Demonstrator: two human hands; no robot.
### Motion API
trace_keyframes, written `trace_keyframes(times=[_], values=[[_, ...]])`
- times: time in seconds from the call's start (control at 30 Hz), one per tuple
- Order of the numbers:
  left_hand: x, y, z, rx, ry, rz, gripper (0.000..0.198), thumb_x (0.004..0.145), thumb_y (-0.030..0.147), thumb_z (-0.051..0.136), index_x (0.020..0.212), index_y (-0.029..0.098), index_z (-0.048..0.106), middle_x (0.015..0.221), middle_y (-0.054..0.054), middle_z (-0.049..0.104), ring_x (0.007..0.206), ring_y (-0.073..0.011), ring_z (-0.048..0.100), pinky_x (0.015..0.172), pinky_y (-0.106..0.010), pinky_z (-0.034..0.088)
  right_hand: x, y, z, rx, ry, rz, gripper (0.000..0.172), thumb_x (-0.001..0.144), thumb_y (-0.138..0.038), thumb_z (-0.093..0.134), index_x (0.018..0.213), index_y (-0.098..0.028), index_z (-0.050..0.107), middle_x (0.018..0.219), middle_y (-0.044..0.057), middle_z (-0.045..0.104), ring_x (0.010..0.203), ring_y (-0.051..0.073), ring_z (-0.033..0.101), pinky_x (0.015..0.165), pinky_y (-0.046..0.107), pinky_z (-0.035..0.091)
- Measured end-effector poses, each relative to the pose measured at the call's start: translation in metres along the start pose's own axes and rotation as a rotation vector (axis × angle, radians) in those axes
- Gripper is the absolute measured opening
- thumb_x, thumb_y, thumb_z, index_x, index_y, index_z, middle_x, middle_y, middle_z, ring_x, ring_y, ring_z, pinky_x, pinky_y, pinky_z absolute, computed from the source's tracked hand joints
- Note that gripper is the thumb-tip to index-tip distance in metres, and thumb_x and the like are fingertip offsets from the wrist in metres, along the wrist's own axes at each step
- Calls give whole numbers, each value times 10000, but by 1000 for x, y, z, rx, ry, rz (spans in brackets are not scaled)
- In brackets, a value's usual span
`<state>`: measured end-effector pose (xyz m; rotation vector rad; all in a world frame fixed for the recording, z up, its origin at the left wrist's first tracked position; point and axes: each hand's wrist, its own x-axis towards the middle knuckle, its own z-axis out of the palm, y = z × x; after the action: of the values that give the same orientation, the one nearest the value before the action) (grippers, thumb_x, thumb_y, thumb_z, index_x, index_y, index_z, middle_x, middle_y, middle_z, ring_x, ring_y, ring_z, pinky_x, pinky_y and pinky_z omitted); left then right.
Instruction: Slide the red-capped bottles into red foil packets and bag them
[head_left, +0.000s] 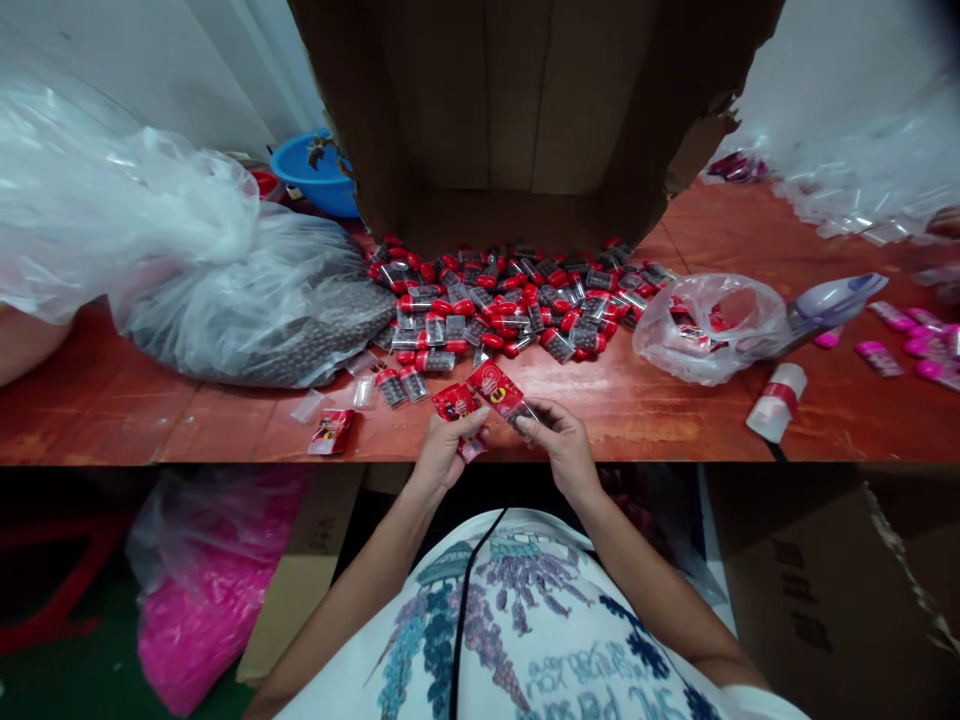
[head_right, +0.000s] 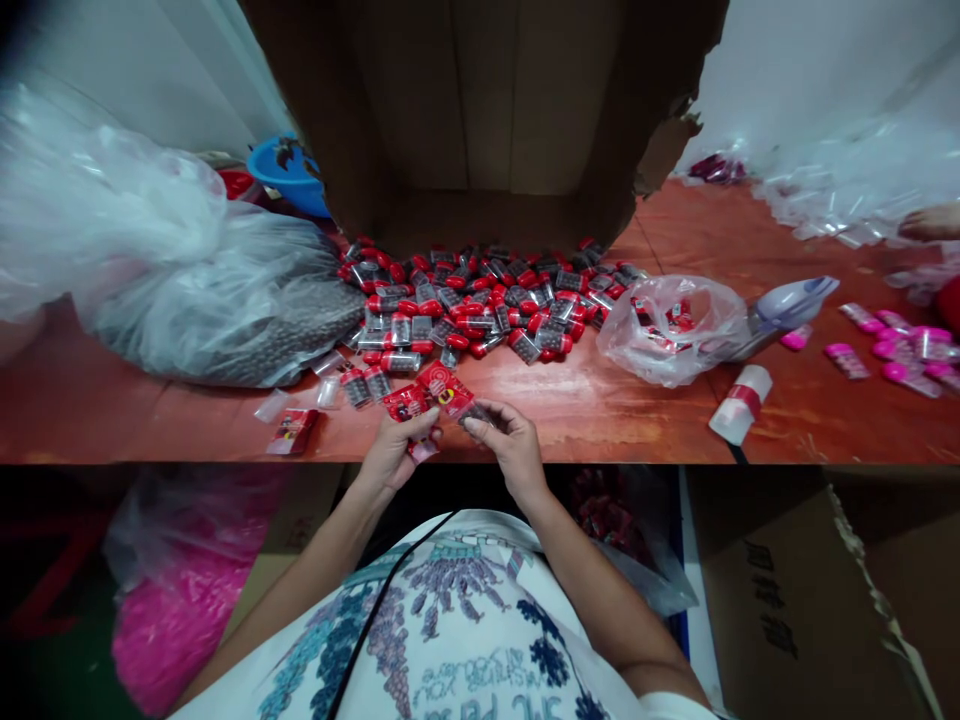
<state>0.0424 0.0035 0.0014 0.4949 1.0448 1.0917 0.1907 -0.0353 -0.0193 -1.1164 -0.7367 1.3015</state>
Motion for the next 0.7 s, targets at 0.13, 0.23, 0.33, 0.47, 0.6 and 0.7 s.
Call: trace_keyframes(times=[0.13, 0.23, 0.33, 0.47, 0.6, 0.7], values=[[-2, 0, 5, 0, -37, 21, 334, 501, 222, 842, 696, 145, 582, 559, 44, 555, 437, -63, 475, 417, -187, 391, -2, 2, 2, -28, -63, 10, 305, 700, -300, 737, 991, -240, 670, 868, -12, 686, 648, 115, 580, 471, 187, 430], [-3, -1, 8, 91, -31, 78, 335, 492, 207, 841, 673, 137, 568, 572, 41, 561, 431, -49, 456, 397, -171, 344, -3, 5, 4, -60, -113, -7, 293, 710, -281, 732, 992, -237, 668, 916, 0, 693, 774, 142, 621, 599, 215, 484], [-3, -2, 9, 176, -28, 136, 321, 516, 216, 828, 644, 136, 546, 552, 50, 540, 416, -40, 420, 379, -167, 299, -2, 7, 3, -156, -91, -113, 257, 717, -261, 726, 968, -227, 686, 912, 8, 674, 835, 152, 620, 753, 263, 488], [-4, -3, 12, 254, 1, 238, 339, 514, 239, 828, 663, 147, 538, 531, 70, 513, 394, -31, 368, 368, -170, 262, -3, 6, 1, -315, -46, -232, 245, 729, -256, 713, 973, -227, 708, 880, 16, 641, 823, 155, 601, 756, 272, 474], [-3, -2, 12, 306, 4, 232, 334, 524, 255, 824, 670, 150, 543, 516, 74, 497, 384, -32, 360, 370, -175, 264, -5, 5, 4, -183, -67, -88, 263, 713, -279, 727, 967, -215, 699, 900, 22, 684, 812, 160, 623, 751, 286, 492], [-4, -3, 12, 308, -38, 171, 331, 544, 270, 815, 643, 151, 522, 493, 74, 473, 374, -39, 360, 359, -182, 254, -6, 6, 6, -52, -61, 29, 288, 696, -301, 735, 962, -204, 680, 864, 11, 701, 726, 146, 625, 654, 266, 503]])
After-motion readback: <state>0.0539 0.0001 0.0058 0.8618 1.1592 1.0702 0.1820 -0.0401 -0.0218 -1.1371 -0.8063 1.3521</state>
